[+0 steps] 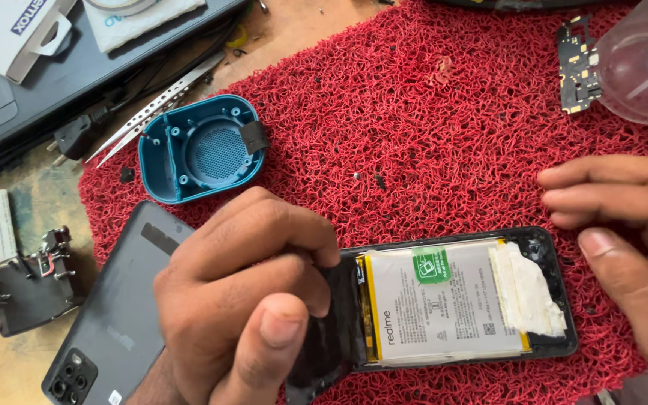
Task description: The person removes a protective film from the back of a smartphone, then places a new back cover onto the device. They press along the edges to secure the cover and inspect the fit. The person also handles a separate phone case and compares it to the device.
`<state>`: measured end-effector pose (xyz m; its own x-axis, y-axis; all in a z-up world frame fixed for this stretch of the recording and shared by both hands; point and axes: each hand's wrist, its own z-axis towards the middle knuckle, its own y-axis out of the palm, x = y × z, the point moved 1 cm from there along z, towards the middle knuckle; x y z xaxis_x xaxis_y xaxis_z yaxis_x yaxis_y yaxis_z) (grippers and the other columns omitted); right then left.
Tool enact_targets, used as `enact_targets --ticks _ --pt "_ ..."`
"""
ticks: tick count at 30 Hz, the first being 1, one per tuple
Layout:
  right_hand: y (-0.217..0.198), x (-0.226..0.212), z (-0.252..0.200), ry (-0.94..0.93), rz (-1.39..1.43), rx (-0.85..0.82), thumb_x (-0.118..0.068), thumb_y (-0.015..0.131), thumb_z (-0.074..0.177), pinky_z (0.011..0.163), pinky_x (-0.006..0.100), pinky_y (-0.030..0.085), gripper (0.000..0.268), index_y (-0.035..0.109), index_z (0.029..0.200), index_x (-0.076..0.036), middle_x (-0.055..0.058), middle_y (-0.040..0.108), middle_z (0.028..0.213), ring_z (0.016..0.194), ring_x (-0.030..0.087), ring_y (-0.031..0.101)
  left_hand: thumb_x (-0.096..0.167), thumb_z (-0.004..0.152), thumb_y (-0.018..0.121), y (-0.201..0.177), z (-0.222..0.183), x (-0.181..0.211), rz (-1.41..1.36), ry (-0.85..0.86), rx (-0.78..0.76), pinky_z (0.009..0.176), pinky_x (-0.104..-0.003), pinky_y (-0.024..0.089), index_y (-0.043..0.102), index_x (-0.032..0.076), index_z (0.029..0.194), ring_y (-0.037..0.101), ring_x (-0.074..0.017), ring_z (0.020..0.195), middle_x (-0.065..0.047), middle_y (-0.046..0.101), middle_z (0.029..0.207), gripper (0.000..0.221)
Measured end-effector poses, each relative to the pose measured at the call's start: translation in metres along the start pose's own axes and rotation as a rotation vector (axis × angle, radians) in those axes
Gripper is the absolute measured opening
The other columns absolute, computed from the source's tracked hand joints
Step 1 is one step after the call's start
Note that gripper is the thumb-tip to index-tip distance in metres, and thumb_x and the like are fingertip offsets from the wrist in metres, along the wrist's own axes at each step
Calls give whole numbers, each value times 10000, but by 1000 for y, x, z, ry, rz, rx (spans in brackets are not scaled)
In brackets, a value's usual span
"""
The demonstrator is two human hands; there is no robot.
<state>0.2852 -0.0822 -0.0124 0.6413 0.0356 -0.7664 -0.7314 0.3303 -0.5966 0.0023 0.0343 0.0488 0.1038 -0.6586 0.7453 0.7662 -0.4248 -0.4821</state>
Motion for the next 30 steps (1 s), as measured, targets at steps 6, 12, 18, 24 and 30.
enact_targets --ticks 6,12,18,24,30 --pt "-5 -9 12 -212 -260 -80 110 555 887 932 343 515 275 711 1017 -75 143 699 1179 1030 234 677 420 1133 367 1 4 1 -8 -26 15 673 -317 489 592 25 700 622 -197 737 -137 659 869 628" --pt "-5 -11 17 -264 -352 -143 191 523 650 926 385 540 503 762 1002 -78 146 720 1167 1054 262 682 368 1134 390 2 2 -1 -10 -17 13 674 -314 496 604 14 722 627 -189 736 -132 657 868 585" --pt "-9 -13 16 -338 -320 -183 165 527 640 882 362 546 534 759 1053 -82 147 705 1195 1069 264 669 326 1140 410 3 0 -2 14 -25 5 712 -306 517 623 16 775 657 -181 777 -121 672 902 525" --pt "-7 -7 7 -331 -289 -129 187 538 788 919 364 550 431 757 1043 -82 142 693 1242 1077 249 676 203 1086 460 4 2 -5 7 13 11 668 -306 545 656 -27 863 690 -204 752 -148 682 876 375" --pt "-23 -1 6 -563 -201 -281 69 597 603 809 322 536 486 755 1002 -158 159 686 1265 1103 291 678 166 1081 457 5 2 -5 -34 28 1 679 -312 564 652 -36 918 711 -215 773 -145 685 865 324"
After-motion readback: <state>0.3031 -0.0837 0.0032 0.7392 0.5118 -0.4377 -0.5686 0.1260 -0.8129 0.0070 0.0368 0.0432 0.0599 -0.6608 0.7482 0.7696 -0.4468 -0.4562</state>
